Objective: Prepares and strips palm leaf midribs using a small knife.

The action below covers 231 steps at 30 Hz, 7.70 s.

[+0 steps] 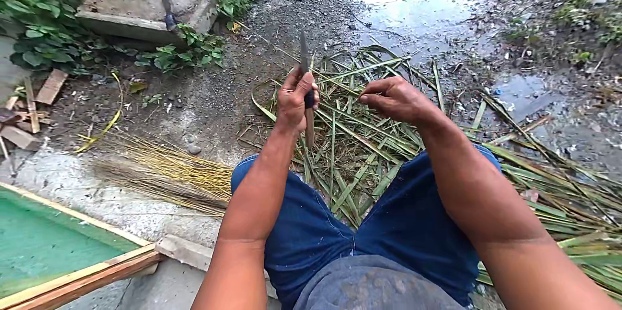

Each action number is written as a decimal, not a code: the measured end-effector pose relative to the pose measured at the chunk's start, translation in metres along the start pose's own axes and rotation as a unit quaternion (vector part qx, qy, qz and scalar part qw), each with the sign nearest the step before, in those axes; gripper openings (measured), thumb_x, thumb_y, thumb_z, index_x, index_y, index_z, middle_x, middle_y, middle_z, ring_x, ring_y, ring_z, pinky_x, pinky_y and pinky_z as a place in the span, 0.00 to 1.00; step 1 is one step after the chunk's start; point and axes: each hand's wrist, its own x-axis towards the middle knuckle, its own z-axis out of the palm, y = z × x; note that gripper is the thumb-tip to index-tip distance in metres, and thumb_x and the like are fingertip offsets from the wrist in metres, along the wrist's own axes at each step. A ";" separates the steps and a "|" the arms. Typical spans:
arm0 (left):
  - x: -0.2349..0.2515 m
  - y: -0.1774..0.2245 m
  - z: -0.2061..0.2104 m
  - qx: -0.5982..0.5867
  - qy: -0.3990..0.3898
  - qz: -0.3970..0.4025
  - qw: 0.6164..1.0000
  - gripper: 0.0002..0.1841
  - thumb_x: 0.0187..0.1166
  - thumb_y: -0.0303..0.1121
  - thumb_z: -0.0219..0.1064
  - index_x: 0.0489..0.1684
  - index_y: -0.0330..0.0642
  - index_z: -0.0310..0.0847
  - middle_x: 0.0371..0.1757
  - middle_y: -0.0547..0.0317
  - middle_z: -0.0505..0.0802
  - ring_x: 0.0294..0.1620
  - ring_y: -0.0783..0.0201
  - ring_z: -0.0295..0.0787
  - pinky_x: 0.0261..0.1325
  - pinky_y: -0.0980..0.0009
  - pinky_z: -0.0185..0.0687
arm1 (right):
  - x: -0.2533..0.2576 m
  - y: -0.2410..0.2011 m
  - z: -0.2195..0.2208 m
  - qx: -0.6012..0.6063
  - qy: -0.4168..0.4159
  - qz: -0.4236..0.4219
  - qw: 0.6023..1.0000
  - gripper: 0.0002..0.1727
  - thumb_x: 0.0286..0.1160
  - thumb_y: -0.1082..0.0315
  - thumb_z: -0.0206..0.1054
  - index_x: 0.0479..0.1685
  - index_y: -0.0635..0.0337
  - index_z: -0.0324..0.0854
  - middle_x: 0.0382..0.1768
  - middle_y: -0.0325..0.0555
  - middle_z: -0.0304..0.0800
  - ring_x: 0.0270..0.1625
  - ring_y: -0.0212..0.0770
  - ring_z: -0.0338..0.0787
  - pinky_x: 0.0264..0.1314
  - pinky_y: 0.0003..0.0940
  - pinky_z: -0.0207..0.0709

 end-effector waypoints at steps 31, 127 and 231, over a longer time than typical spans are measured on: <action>0.013 0.007 -0.013 0.037 0.017 0.017 0.999 0.18 0.90 0.33 0.55 0.76 0.44 0.69 0.31 0.64 0.85 0.22 0.70 0.83 0.23 0.75 0.83 | -0.016 0.009 -0.015 -0.035 -0.054 -0.011 0.998 0.16 0.89 0.64 0.56 0.44 0.56 0.91 0.25 0.34 0.85 0.23 0.26 0.77 0.30 0.29 0.75; 0.012 0.075 -0.103 -0.010 0.190 0.077 0.979 0.16 0.96 0.44 0.45 0.71 0.54 0.74 0.26 0.66 0.84 0.18 0.70 0.82 0.17 0.75 0.81 | -0.088 0.062 -0.097 -0.005 0.052 0.061 0.997 0.10 0.77 0.67 0.63 0.42 0.53 0.91 0.26 0.31 0.84 0.19 0.24 0.70 0.22 0.25 0.66; -0.007 0.028 -0.021 0.018 -0.075 -0.122 0.990 0.19 0.95 0.40 0.42 0.72 0.47 0.75 0.20 0.67 0.83 0.16 0.72 0.81 0.21 0.76 0.83 | -0.020 0.028 -0.021 0.007 -0.020 0.032 0.999 0.08 0.81 0.70 0.65 0.44 0.56 0.91 0.38 0.37 0.89 0.30 0.26 0.82 0.37 0.29 0.80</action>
